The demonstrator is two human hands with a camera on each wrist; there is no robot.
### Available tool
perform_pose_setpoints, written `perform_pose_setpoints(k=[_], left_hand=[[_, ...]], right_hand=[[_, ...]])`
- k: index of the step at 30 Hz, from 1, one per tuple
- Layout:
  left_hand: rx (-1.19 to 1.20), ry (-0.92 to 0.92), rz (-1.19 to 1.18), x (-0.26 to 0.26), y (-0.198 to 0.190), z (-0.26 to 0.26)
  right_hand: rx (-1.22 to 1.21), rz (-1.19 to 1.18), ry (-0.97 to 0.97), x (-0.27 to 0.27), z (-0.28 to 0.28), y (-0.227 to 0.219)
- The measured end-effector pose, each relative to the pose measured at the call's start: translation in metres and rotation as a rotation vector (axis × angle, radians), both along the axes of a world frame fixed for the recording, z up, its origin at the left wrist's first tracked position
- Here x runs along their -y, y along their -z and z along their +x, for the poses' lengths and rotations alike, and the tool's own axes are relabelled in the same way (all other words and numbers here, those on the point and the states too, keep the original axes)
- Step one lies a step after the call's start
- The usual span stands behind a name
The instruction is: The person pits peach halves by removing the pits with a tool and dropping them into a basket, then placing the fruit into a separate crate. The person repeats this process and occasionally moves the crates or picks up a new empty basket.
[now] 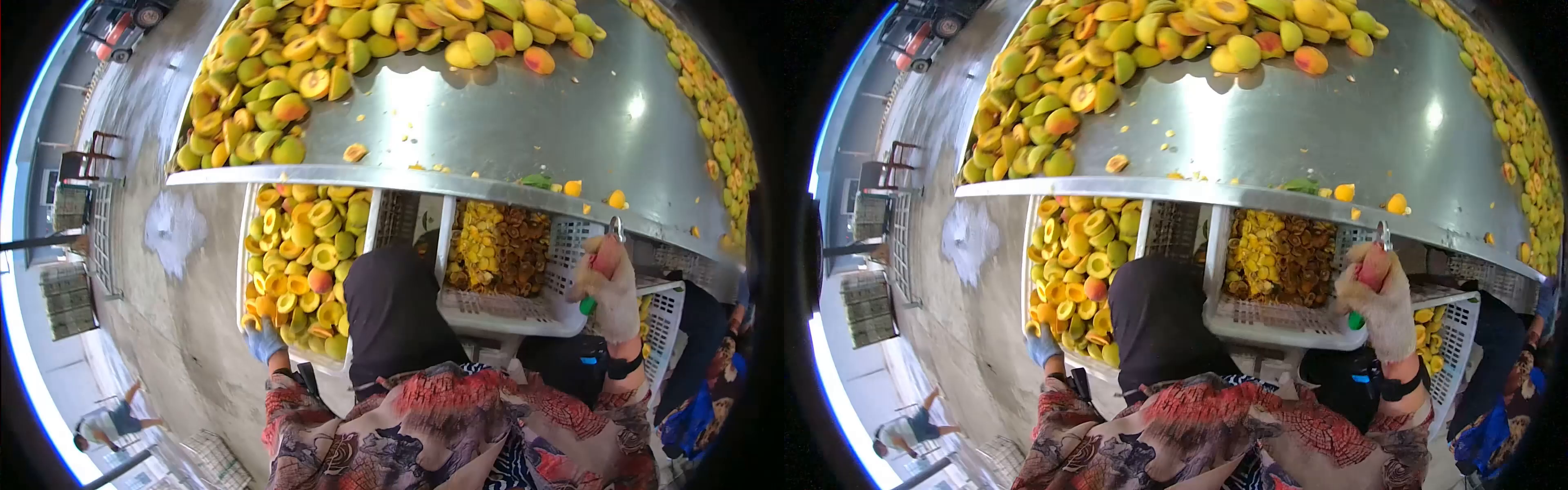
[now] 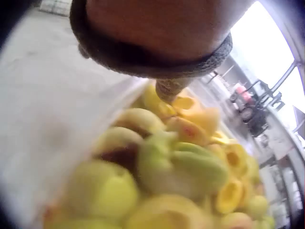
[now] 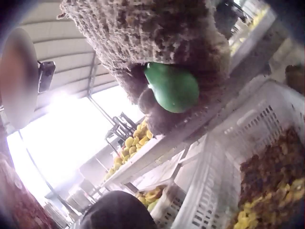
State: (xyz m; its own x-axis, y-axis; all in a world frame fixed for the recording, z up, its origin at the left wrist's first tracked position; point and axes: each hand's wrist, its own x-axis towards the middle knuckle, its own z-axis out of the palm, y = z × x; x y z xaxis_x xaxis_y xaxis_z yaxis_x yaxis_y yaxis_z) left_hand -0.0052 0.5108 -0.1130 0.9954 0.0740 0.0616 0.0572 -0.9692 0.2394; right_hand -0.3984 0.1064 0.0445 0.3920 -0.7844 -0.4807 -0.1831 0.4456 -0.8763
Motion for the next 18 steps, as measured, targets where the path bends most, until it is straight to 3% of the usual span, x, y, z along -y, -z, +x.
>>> perform_pose_setpoints(k=[3, 5, 7, 9, 10, 18], left_hand=[[0.208, 0.600, 0.078, 0.108, -0.011, 0.020], [0.200, 0.891, 0.084, 0.201, -0.012, 0.012], [-0.007, 0.998, 0.278, 0.227, 0.039, 0.037], [-0.120, 1.040, 0.411, 0.257, 0.062, 0.050], [-0.161, 1.045, 0.459, 0.270, 0.070, 0.056], [-0.290, 1.042, 0.589, 0.314, 0.086, 0.077]], right_hand=[[0.122, 0.087, -0.016, 0.019, -0.009, 0.020], [0.106, 0.130, -0.016, 0.028, -0.030, 0.030], [0.338, 0.648, 0.468, 0.040, -0.038, 0.022], [0.306, 0.279, 0.174, 0.042, -0.066, 0.040], [0.602, 0.198, 0.067, 0.050, -0.066, 0.054], [0.568, 0.540, 0.203, 0.044, -0.057, 0.054]])
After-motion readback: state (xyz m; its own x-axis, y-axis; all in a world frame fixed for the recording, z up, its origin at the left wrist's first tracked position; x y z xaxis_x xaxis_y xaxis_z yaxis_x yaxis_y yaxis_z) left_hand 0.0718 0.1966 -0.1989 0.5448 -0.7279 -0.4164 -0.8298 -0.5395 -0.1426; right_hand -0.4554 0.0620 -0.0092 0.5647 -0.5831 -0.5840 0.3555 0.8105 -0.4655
